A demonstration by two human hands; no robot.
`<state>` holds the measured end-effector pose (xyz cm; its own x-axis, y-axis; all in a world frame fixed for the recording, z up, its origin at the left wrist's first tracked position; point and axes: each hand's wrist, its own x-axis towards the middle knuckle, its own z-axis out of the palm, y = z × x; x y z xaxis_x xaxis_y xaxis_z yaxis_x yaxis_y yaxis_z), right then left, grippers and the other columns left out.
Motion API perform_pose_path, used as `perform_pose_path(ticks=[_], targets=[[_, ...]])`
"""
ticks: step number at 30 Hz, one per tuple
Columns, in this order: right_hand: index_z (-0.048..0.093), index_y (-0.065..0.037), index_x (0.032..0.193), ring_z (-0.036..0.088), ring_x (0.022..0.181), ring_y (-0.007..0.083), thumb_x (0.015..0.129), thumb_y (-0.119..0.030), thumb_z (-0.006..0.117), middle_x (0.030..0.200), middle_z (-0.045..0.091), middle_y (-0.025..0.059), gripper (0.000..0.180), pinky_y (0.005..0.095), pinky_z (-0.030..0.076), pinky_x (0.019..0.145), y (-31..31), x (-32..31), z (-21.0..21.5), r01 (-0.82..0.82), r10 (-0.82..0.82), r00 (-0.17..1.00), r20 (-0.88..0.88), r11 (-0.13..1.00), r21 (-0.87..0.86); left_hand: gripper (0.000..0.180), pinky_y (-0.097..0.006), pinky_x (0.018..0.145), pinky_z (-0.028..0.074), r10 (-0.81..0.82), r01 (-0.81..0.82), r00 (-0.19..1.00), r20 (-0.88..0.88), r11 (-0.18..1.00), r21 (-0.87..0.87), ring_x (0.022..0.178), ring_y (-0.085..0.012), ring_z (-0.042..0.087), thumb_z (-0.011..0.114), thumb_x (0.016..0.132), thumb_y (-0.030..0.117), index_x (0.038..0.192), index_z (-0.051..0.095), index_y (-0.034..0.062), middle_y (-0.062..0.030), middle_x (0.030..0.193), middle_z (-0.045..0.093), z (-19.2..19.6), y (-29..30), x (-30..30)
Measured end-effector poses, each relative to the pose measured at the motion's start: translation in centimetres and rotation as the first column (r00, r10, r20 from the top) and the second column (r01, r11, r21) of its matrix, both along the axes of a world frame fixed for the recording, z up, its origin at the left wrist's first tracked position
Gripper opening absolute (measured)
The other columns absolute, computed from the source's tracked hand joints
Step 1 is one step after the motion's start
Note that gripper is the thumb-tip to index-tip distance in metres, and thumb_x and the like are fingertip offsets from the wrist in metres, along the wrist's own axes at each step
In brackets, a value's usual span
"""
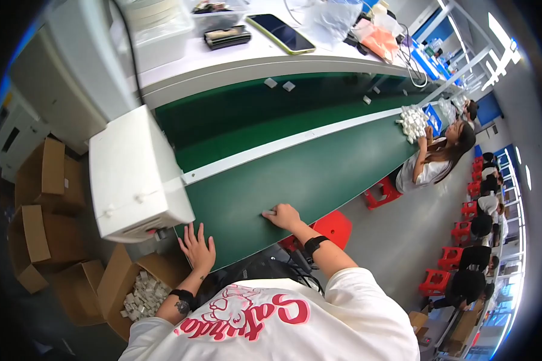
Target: Assembling small electronic or plastic components by inserting internal parts into a housing using tweezers.
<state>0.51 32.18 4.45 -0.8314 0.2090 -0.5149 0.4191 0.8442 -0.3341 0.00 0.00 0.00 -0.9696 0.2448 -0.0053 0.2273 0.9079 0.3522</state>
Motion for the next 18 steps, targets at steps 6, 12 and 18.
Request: perform_pose_path(ticks=[6, 12, 18], targets=[[0.059, -0.005, 0.095, 0.062, 0.082, 0.0443, 0.096, -0.027, 0.048, 0.090, 0.065, 0.0214, 0.025, 0.0528, 0.050, 0.074, 12.5, -13.6, 0.9, -0.068, 0.072, 0.791, -0.608, 0.997, 0.029, 0.056, -0.059, 0.111, 0.020, 0.028, -0.032, 0.997, -0.070, 0.998, -0.060, 0.141, -0.0354, 0.028, 0.060, 0.088, 0.027, 0.140, 0.045, 0.0140, -0.0150, 0.153, 0.031, 1.9, 2.8, 0.2], [0.060, -0.012, 0.115, 0.066, 0.097, 0.0367, 0.087, -0.049, 0.062, 0.116, 0.060, 0.0212, 0.046, 0.0482, 0.056, 0.075, 22.4, -36.1, -0.9, 0.090, 0.094, 0.754, -0.650, 0.966, 0.243, 0.037, -0.060, 0.114, 0.016, 0.316, -0.323, 0.943, -0.108, 0.945, -0.057, 0.139, -0.0361, 0.030, 0.053, 0.091, 0.016, 0.128, 0.052, 0.0091, -0.0130, 0.148, 0.039, 0.0, 5.5, 1.3], [0.058, -0.008, 0.120, 0.062, 0.108, 0.0357, 0.086, -0.051, 0.063, 0.129, 0.054, 0.0182, 0.056, 0.0457, 0.055, 0.082, 27.4, -47.3, -8.4, 0.196, 0.560, 0.034, -0.828, 0.809, 0.555, 0.032, -0.059, 0.114, 0.016, 0.422, -0.435, 0.889, -0.175, 0.900, -0.040, 0.139, -0.0380, 0.031, 0.048, 0.094, 0.014, 0.125, 0.052, 0.0063, -0.0144, 0.146, 0.041, -0.3, 9.1, -0.1]])
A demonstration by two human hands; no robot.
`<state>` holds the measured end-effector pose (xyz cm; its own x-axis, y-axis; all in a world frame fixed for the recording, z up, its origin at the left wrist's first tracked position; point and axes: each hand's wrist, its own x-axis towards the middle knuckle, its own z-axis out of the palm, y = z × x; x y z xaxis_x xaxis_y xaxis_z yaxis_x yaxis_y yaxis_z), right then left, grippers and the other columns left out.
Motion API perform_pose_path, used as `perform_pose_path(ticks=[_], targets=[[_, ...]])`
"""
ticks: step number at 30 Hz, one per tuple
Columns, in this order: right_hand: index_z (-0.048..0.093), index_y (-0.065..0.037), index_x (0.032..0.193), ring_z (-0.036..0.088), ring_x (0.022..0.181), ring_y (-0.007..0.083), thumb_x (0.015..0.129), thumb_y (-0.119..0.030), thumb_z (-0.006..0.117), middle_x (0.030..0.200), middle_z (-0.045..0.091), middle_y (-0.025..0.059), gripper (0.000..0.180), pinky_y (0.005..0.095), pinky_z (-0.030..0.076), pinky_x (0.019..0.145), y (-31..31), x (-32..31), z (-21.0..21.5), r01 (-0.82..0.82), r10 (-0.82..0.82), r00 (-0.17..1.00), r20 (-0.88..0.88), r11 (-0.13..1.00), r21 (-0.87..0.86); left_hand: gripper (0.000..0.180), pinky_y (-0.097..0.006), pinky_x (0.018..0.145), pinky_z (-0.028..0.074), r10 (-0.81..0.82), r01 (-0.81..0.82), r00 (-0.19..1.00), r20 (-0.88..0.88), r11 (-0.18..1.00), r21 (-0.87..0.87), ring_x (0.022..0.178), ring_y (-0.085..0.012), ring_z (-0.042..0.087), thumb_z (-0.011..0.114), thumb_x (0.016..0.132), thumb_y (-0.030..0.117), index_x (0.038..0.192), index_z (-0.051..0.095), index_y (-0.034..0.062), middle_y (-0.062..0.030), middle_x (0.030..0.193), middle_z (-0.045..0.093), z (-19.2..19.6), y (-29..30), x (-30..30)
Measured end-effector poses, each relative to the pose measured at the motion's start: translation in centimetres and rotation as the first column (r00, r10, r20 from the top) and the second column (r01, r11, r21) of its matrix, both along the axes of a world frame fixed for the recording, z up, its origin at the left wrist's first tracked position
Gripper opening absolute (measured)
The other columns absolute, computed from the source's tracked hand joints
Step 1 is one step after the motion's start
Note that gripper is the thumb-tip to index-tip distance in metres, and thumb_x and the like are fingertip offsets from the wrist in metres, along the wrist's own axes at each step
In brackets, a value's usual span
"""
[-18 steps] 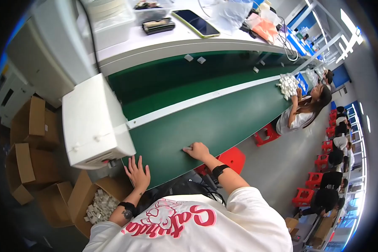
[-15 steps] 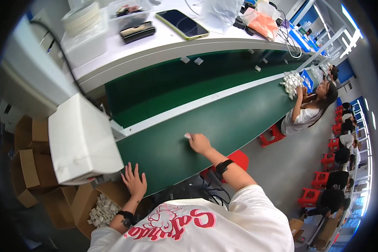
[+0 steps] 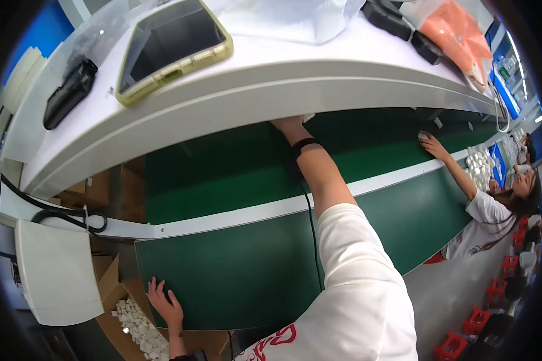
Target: Assembling small electronic or plastic components by inserting internal parts into a housing using tweezers.
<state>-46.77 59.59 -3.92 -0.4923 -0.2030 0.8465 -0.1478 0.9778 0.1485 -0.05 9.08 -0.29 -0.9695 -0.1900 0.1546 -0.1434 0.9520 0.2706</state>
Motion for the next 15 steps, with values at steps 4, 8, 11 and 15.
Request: perform_pose_path(ticks=[4, 8, 11, 15], targets=[[0.053, -0.006, 0.124, 0.063, 0.106, 0.0358, 0.089, -0.045, 0.061, 0.116, 0.057, 0.0164, 0.053, 0.0447, 0.053, 0.086, -2.7, 1.0, 3.6, 0.219, -0.050, 0.601, 0.798, 0.970, -0.105, 0.033, -0.058, 0.115, 0.016, 0.028, -0.028, 0.999, -0.016, 1.000, -0.008, 0.140, -0.0375, 0.031, 0.047, 0.096, 0.016, 0.127, 0.052, 0.0053, -0.0147, 0.148, 0.040, -0.5, 0.8, 1.0], [0.054, -0.010, 0.126, 0.066, 0.098, 0.0353, 0.090, -0.041, 0.060, 0.111, 0.062, 0.0190, 0.048, 0.0464, 0.053, 0.082, -0.2, 3.9, 4.3, 0.107, 0.046, 0.728, 0.684, 0.978, -0.180, 0.039, -0.056, 0.115, 0.017, 0.027, -0.030, 0.997, -0.078, 0.999, -0.032, 0.141, -0.0365, 0.031, 0.047, 0.097, 0.020, 0.134, 0.049, 0.0058, -0.0147, 0.150, 0.038, -0.9, 2.5, -0.1], [0.047, -0.012, 0.135, 0.055, 0.063, 0.0175, 0.095, -0.036, 0.054, 0.105, 0.066, 0.0153, 0.047, 0.0312, 0.045, 0.056, -2.5, 10.9, 8.2, -0.148, 0.724, 0.413, 0.552, 0.652, -0.744, 0.042, -0.051, 0.116, 0.019, 0.034, -0.040, 0.994, -0.105, 0.998, -0.052, 0.140, -0.0363, 0.031, 0.048, 0.098, 0.021, 0.137, 0.048, 0.0057, -0.0155, 0.149, 0.039, -1.4, 1.3, 1.4], [0.039, -0.010, 0.139, 0.025, 0.043, 0.0017, 0.103, -0.035, 0.040, 0.118, 0.063, 0.0170, 0.044, 0.0172, 0.022, 0.040, -1.4, 24.1, 12.5, 0.041, 0.986, -0.168, 0.001, 0.008, -0.999, 0.040, -0.046, 0.114, 0.026, 0.070, -0.087, 0.975, -0.210, 0.994, -0.073, 0.138, -0.0365, 0.035, 0.051, 0.097, 0.024, 0.131, 0.054, 0.0046, -0.0173, 0.145, 0.044, -2.8, 1.3, 1.8]])
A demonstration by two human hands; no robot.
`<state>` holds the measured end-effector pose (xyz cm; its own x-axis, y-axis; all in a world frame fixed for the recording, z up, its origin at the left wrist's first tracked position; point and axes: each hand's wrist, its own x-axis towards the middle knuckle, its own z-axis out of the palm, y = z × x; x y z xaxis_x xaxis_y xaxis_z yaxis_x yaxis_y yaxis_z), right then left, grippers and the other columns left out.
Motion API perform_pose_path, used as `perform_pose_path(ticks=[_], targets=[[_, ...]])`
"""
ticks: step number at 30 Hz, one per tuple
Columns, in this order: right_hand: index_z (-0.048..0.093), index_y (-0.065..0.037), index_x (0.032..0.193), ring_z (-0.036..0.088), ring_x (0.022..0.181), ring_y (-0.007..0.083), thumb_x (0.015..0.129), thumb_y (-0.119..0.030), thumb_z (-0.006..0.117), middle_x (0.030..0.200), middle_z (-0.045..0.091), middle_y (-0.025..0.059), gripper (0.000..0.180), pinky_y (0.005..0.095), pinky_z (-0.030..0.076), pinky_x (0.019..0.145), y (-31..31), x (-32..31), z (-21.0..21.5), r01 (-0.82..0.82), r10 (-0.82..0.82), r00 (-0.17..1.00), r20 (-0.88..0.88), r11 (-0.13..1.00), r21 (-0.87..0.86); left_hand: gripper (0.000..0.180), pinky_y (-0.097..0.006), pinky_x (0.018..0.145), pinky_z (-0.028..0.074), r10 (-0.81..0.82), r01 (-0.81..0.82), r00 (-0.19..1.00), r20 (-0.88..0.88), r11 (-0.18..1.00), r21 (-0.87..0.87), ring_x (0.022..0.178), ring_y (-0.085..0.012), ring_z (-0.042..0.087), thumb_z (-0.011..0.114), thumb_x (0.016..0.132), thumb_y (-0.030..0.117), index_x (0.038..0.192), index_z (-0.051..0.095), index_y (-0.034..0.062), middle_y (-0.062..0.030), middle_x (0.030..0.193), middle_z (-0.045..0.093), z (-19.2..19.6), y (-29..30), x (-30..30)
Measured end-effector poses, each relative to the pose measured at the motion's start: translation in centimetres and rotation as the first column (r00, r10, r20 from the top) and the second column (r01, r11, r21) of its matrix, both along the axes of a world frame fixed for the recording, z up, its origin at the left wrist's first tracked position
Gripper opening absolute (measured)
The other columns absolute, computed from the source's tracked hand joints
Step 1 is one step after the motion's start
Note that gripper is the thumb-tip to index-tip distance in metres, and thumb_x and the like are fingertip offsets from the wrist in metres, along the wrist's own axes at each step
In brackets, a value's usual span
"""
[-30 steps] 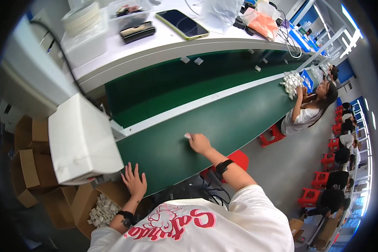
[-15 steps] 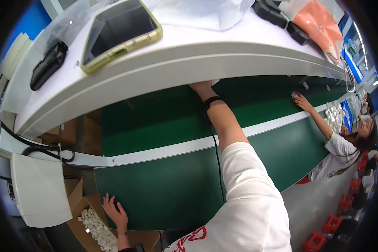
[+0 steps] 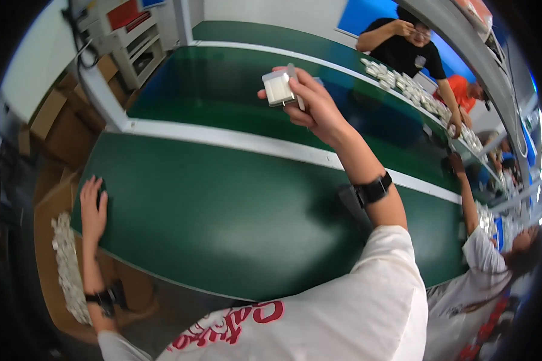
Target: Assembling small electronic or plastic components by inserting internal parts into a housing using tweezers.
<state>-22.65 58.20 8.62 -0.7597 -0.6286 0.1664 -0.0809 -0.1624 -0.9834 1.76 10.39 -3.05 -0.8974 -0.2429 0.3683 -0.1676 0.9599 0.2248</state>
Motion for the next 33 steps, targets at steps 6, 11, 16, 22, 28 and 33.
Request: perform_pose_path(ticks=[6, 11, 16, 22, 28, 33], targets=[[0.038, -0.009, 0.135, 0.025, 0.045, 0.0015, 0.104, -0.034, 0.041, 0.119, 0.064, 0.0216, 0.040, 0.0177, 0.023, 0.042, 5.5, 11.9, 2.6, -0.343, 0.324, 0.937, -0.129, 0.922, -0.178, 0.054, -0.044, 0.105, 0.039, -0.191, 0.247, 0.948, -0.256, 0.947, 0.208, 0.126, -0.0304, 0.051, 0.070, 0.085, 0.024, 0.134, 0.054, 0.0085, -0.0124, 0.140, 0.051, 6.5, 18.0, 2.2], [0.038, -0.011, 0.134, 0.027, 0.046, -0.0003, 0.104, -0.033, 0.043, 0.118, 0.065, 0.0185, 0.038, 0.0168, 0.022, 0.042, 11.9, 16.8, 3.1, -0.409, 0.371, 0.909, -0.192, 0.882, -0.233, 0.086, -0.038, 0.095, 0.048, -0.587, 0.701, 0.617, -0.524, 0.713, 0.025, 0.113, -0.0253, 0.059, 0.089, 0.062, 0.025, 0.136, 0.051, 0.0045, -0.0150, 0.132, 0.056, 16.4, 37.6, 3.4], [0.039, -0.011, 0.135, 0.033, 0.050, -0.0010, 0.100, -0.028, 0.053, 0.113, 0.066, 0.0120, 0.041, 0.0163, 0.026, 0.044, 16.4, 20.2, 2.6, -0.309, 0.273, 0.948, -0.161, 0.912, -0.271, 0.072, -0.032, 0.083, 0.052, -0.701, 0.750, 0.462, -0.543, 0.636, -0.182, 0.092, -0.0215, 0.063, 0.090, 0.057, 0.014, 0.123, 0.062, 0.0037, -0.0124, 0.113, 0.065, 16.7, 43.4, 2.9], [0.054, -0.012, 0.133, 0.031, 0.059, 0.0040, 0.062, -0.025, 0.092, 0.118, 0.057, 0.0019, 0.082, 0.0193, 0.029, 0.050, 19.5, 22.3, 2.9, 0.057, -0.076, 0.559, -0.825, 0.997, -0.053, 0.059, -0.029, 0.077, 0.050, -0.739, 0.834, 0.445, -0.505, 0.548, -0.067, 0.088, -0.0185, 0.060, 0.089, 0.058, 0.009, 0.113, 0.067, 0.0020, -0.0102, 0.103, 0.068, 17.1, 44.6, 4.1], [0.061, -0.010, 0.124, 0.065, 0.081, 0.0197, 0.071, -0.004, 0.080, 0.116, 0.060, 0.0086, 0.057, 0.0276, 0.054, 0.064, 21.2, 22.6, 2.9, 0.230, -0.192, 0.263, -0.946, 0.964, -0.131, 0.061, -0.029, 0.080, 0.050, -0.821, 0.881, 0.456, -0.343, 0.471, 0.044, 0.091, -0.0169, 0.059, 0.089, 0.058, 0.009, 0.114, 0.066, 0.0000, -0.0092, 0.107, 0.067, 19.0, 45.4, 3.4], [0.060, -0.008, 0.125, 0.061, 0.073, 0.0115, 0.073, -0.001, 0.078, 0.101, 0.066, 0.0075, 0.056, 0.0229, 0.048, 0.054, 21.3, 22.5, 3.2, 0.253, -0.279, 0.326, -0.903, 0.946, -0.201, 0.043, -0.023, 0.069, 0.048, -0.860, 0.612, 0.477, -0.178, 0.180, 0.770, 0.071, -0.0149, 0.063, 0.060, 0.095, 0.038, 0.090, 0.070, -0.0037, -0.0097, 0.076, 0.068, 20.4, 46.0, 1.3]])
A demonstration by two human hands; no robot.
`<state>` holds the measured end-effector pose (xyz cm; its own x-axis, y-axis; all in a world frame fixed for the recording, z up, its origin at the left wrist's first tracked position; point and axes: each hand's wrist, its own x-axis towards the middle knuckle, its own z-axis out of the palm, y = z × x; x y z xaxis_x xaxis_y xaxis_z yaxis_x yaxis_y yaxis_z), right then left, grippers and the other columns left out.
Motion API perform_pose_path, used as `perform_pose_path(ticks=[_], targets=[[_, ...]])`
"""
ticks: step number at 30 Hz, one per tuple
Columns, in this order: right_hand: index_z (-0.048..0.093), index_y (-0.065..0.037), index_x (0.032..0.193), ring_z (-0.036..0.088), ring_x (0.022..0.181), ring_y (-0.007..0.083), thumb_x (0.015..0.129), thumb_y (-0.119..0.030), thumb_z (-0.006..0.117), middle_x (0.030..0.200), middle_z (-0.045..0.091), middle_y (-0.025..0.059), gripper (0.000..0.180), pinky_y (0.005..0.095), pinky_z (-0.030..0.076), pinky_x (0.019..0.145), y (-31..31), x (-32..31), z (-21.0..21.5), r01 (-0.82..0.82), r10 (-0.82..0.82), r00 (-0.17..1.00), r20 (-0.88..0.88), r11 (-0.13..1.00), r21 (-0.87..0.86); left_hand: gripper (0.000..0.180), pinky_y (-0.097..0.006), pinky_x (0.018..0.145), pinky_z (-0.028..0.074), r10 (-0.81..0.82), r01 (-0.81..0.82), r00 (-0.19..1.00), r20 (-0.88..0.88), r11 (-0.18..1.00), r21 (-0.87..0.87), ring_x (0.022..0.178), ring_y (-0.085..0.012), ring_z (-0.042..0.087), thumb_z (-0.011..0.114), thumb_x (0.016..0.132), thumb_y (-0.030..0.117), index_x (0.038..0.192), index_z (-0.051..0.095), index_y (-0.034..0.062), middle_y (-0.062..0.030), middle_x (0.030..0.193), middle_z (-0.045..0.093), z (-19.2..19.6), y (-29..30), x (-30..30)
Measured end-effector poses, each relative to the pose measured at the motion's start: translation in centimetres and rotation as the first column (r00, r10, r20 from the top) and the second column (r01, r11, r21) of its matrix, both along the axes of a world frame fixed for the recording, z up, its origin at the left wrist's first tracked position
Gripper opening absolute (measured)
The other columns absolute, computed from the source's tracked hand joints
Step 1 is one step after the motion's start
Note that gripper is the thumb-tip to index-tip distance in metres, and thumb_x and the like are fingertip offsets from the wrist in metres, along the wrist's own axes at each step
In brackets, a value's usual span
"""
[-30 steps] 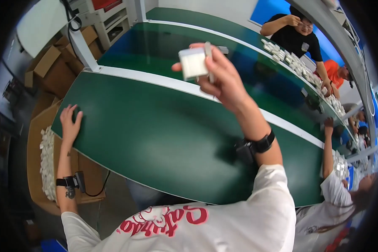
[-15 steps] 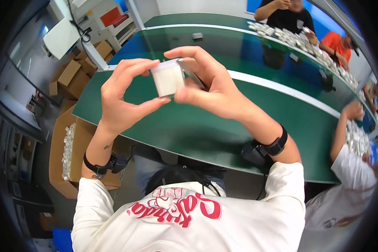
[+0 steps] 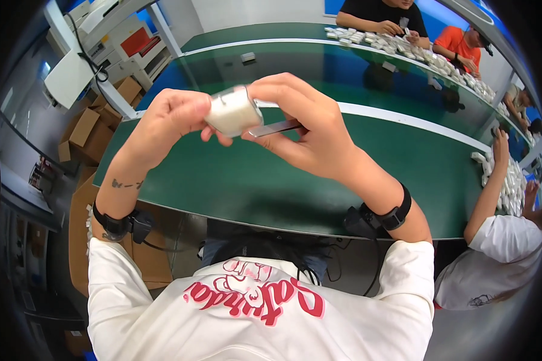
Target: Assembling small electronic or plastic components by inserting internal parts into a housing using tweezers.
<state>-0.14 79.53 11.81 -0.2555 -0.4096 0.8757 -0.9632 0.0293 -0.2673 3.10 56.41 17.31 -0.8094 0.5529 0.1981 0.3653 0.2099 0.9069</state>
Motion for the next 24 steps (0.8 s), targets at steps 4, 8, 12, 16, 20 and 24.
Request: perform_pose_path(ticks=[4, 8, 12, 16, 20, 24], targets=[[0.046, -0.009, 0.141, 0.031, 0.054, 0.0040, 0.071, -0.013, 0.085, 0.086, 0.068, -0.0004, 0.080, 0.0198, 0.026, 0.046, 0.8, 1.2, -0.1, -0.047, 0.045, 0.974, 0.222, 0.999, 0.005, 0.061, -0.023, 0.065, 0.048, -0.024, 0.015, 0.948, 0.318, 0.999, 0.031, 0.068, -0.0136, 0.063, 0.044, 0.099, 0.050, 0.083, 0.069, -0.0035, -0.0131, 0.073, 0.068, 0.8, 1.0, -0.4], [0.047, -0.009, 0.140, 0.032, 0.054, 0.0036, 0.069, -0.020, 0.087, 0.083, 0.068, -0.0013, 0.083, 0.0203, 0.028, 0.048, 2.1, 1.2, -0.3, -0.038, 0.029, 0.990, 0.135, 0.997, 0.063, 0.061, -0.023, 0.065, 0.048, -0.086, 0.075, 0.935, 0.344, 0.996, 0.043, 0.069, -0.0139, 0.063, 0.041, 0.101, 0.048, 0.085, 0.069, -0.0042, -0.0133, 0.072, 0.067, 0.4, 2.1, -1.0], [0.048, -0.009, 0.138, 0.032, 0.055, 0.0034, 0.068, -0.021, 0.088, 0.084, 0.069, -0.0006, 0.080, 0.0198, 0.029, 0.048, 2.0, 1.4, -0.6, 0.057, -0.064, 0.985, 0.162, 0.997, 0.051, 0.039, -0.023, 0.068, 0.049, -0.090, 0.042, 0.954, 0.287, 0.985, 0.168, 0.071, -0.0130, 0.063, 0.053, 0.099, 0.033, 0.109, 0.063, -0.0030, -0.0097, 0.078, 0.067, -0.7, 2.1, -1.5], [0.050, -0.009, 0.131, 0.033, 0.055, 0.0029, 0.071, -0.018, 0.086, 0.085, 0.069, 0.0009, 0.071, 0.0191, 0.029, 0.049, 1.3, 0.5, -0.8, 0.057, -0.053, 0.951, 0.304, 0.998, -0.003, 0.053, -0.024, 0.072, 0.050, -0.132, 0.158, 0.965, -0.225, 0.982, 0.101, 0.078, -0.0113, 0.062, 0.073, 0.084, 0.014, 0.130, 0.050, 0.0006, -0.0073, 0.088, 0.067, -2.3, 1.4, -2.3], [0.049, -0.008, 0.130, 0.035, 0.056, 0.0026, 0.075, -0.013, 0.082, 0.085, 0.069, 0.0018, 0.065, 0.0185, 0.031, 0.050, 0.4, -1.4, -1.5, 0.076, -0.078, 0.934, 0.350, 0.997, 0.020, 0.060, -0.024, 0.071, 0.050, -0.046, 0.065, 0.935, -0.352, 0.997, 0.043, 0.075, -0.0100, 0.062, 0.082, 0.075, 0.009, 0.127, 0.053, 0.0018, -0.0052, 0.084, 0.068, -3.6, 0.9, -4.8], [0.046, -0.008, 0.131, 0.045, 0.057, 0.0063, 0.076, -0.015, 0.082, 0.083, 0.067, 0.0030, 0.067, 0.0224, 0.038, 0.053, -0.6, -3.7, -2.3, 0.115, -0.140, 0.861, 0.489, 0.990, 0.081, 0.055, -0.023, 0.070, 0.050, -0.022, 0.009, 0.928, -0.371, 0.999, -0.038, 0.073, -0.0080, 0.061, 0.082, 0.074, 0.009, 0.123, 0.056, 0.0005, -0.0043, 0.081, 0.069, -4.4, -0.1, -7.7]])
